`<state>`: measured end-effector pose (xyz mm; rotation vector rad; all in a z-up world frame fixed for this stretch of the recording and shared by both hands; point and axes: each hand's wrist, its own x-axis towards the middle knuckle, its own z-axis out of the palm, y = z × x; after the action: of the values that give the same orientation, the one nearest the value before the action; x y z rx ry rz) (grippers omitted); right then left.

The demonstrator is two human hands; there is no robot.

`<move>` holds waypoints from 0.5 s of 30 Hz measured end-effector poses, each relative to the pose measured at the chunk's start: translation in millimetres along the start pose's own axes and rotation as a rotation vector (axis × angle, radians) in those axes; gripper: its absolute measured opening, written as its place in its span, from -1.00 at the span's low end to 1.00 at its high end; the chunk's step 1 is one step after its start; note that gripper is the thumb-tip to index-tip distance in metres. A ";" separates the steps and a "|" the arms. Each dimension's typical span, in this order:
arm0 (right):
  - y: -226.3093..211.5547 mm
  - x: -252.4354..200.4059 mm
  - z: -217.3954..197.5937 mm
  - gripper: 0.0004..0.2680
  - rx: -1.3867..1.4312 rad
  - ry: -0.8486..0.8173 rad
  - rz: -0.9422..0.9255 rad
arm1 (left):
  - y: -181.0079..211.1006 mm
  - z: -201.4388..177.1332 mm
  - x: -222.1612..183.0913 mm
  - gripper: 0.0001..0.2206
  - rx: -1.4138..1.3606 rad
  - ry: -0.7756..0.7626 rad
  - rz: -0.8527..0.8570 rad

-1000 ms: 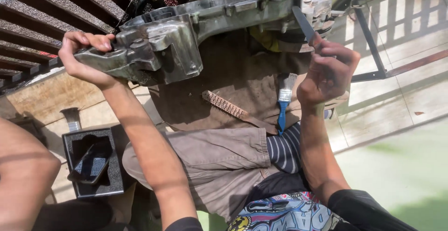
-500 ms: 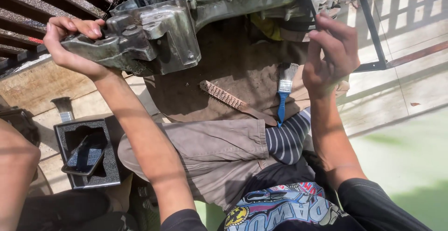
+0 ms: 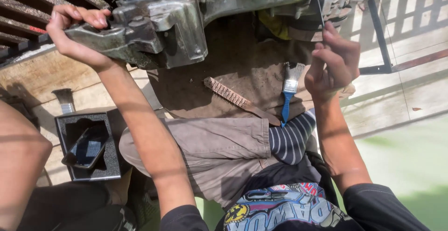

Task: The person scrapes and brushes debris from the gasket surface of an internal engine casing.

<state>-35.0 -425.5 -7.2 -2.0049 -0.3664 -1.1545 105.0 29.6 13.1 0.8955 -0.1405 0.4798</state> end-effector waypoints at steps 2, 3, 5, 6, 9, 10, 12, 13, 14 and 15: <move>4.1 2.0 2.7 -0.90 -0.002 -0.006 -0.004 | 3.0 -5.2 -7.0 -0.69 -0.032 0.040 -0.057; 11.0 8.2 6.4 -0.91 0.000 0.010 -0.039 | 0.9 -3.8 -3.0 -0.67 -0.079 0.061 -0.086; 7.5 5.4 4.5 -0.91 0.043 -0.005 -0.022 | -0.7 -1.6 -2.7 -0.70 -0.060 0.048 -0.076; 7.4 6.0 7.3 -0.92 0.094 -0.021 -0.005 | 0.1 -1.0 0.3 -0.72 -0.034 0.038 -0.061; -1.1 -2.5 -2.3 -0.89 0.024 -0.063 0.032 | -2.9 -4.5 -3.5 -0.66 0.010 0.035 -0.025; -3.9 -9.8 -6.6 -0.89 0.022 -0.068 0.042 | -0.2 -2.3 -5.8 -0.66 0.015 0.038 -0.035; -3.4 -17.4 -11.2 -0.88 0.027 -0.079 0.062 | 2.7 5.2 -3.4 -0.73 -0.039 0.037 -0.054; 1.2 -16.5 -9.0 -0.88 0.031 -0.080 0.062 | 2.6 3.6 -3.7 -0.73 -0.037 0.039 -0.051; 5.7 -15.7 -7.0 -0.87 0.024 -0.080 0.027 | 2.6 2.2 -4.3 -0.72 -0.001 0.042 -0.028; 8.1 -16.9 -8.1 -0.86 0.010 -0.080 -0.001 | 0.9 1.6 -5.8 -0.71 0.033 0.042 -0.015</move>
<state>-44.4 -434.7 -22.8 -2.0469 -0.4134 -1.0731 99.6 26.8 12.9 0.9179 -0.0872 0.4876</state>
